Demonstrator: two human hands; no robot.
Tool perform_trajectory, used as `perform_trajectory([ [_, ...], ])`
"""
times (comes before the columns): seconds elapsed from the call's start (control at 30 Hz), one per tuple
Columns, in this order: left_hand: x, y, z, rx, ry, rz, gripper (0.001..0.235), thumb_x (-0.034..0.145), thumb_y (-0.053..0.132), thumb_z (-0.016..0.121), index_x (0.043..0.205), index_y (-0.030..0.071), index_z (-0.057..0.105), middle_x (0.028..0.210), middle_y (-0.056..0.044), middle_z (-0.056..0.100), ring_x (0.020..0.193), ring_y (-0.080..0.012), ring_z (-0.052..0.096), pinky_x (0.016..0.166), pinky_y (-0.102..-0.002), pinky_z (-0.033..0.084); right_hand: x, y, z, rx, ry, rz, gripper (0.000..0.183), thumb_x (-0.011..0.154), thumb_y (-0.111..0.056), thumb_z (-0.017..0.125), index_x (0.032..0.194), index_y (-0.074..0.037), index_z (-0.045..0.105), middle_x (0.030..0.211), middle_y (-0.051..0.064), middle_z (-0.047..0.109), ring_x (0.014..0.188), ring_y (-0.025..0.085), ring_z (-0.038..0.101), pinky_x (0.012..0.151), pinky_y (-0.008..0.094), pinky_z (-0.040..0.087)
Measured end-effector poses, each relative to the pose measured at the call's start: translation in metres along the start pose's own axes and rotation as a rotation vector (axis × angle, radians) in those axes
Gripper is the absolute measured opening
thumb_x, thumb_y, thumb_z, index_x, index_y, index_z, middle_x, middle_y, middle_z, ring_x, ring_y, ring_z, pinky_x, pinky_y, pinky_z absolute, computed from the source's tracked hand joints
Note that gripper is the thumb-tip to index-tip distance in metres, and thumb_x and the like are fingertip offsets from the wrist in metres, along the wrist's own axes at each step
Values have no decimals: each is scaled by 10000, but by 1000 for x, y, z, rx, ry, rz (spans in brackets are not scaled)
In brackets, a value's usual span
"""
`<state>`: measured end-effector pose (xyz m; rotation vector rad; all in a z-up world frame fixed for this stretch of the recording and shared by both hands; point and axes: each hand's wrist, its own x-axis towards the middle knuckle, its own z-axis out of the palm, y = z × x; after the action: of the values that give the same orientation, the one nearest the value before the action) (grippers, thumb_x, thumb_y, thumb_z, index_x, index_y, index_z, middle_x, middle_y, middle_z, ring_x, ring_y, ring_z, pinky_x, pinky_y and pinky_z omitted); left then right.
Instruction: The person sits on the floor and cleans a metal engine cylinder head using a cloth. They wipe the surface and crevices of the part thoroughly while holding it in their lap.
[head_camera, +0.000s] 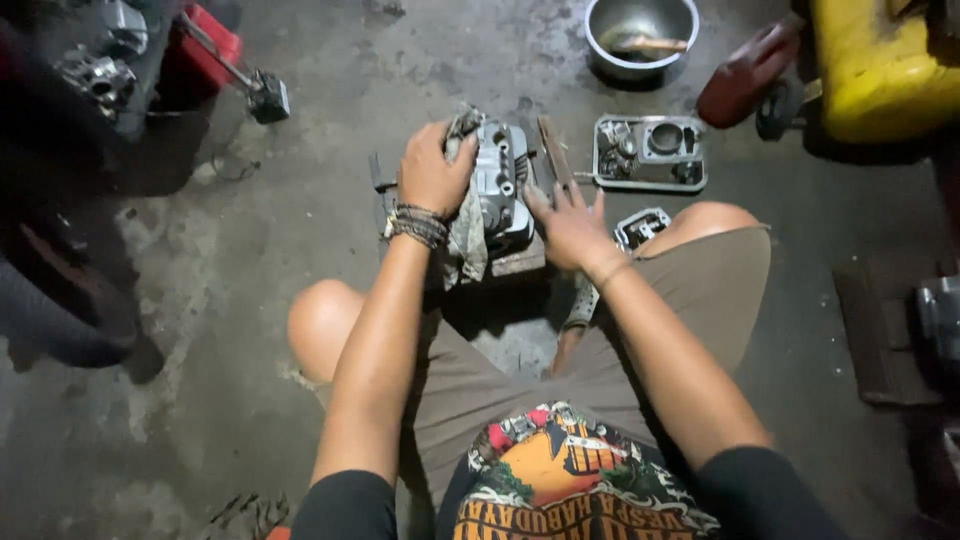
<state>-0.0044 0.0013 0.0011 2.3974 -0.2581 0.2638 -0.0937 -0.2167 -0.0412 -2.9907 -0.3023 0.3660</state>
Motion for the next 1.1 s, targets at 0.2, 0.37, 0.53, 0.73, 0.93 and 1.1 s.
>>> perform_trajectory([
  [0.2, -8, 8, -1, 4, -22, -44, 374, 985, 448, 558, 1145, 124, 656, 1099, -79, 653, 1156, -329, 632, 989, -535, 527, -8, 2, 12, -44, -84, -7, 913, 785, -129, 718, 1613, -245, 352, 1601, 273, 379, 1525, 484, 239, 1141, 776, 130],
  [0.37, -4, 6, -4, -44, -9, -36, 396, 1003, 500, 526, 1064, 128, 646, 1052, -47, 648, 1109, -305, 644, 963, -510, 533, 35, 5, 21, -45, -31, 23, 922, 773, -181, 767, 1606, -258, 379, 1618, 241, 370, 1520, 473, 258, 1135, 781, 142],
  [0.53, 0, 0, -2, 8, -13, 6, 412, 984, 534, 539, 1030, 135, 627, 1027, -65, 624, 1109, -321, 628, 939, -510, 540, 1, 1, 9, -53, -4, -10, 887, 805, -133, 714, 1612, -230, 359, 1588, 251, 406, 1510, 459, 299, 1142, 758, 205],
  [0.73, 0, 1, -2, -23, 27, 26, 401, 972, 513, 552, 1036, 129, 652, 1008, -77, 640, 1072, -334, 644, 917, -515, 545, 23, 13, 3, -86, -76, -32, 852, 830, -113, 703, 1598, -285, 376, 1629, 226, 349, 1521, 445, 287, 1160, 729, 199],
  [0.93, 0, -4, 2, -17, -8, 20, 421, 968, 513, 560, 1091, 124, 659, 1051, -92, 654, 1100, -349, 641, 938, -526, 544, 13, 15, -15, -29, -164, -59, 859, 870, -58, 673, 1607, -332, 327, 1636, 218, 348, 1535, 432, 276, 1189, 702, 194],
  [1.1, -8, 3, 2, 13, -61, -78, 501, 983, 527, 548, 1218, 97, 653, 1213, -112, 656, 1234, -345, 597, 1025, -528, 502, 1, 7, -23, -146, -167, -74, 831, 802, -181, 779, 1545, -357, 453, 1654, 199, 332, 1543, 430, 258, 1178, 698, 209],
])
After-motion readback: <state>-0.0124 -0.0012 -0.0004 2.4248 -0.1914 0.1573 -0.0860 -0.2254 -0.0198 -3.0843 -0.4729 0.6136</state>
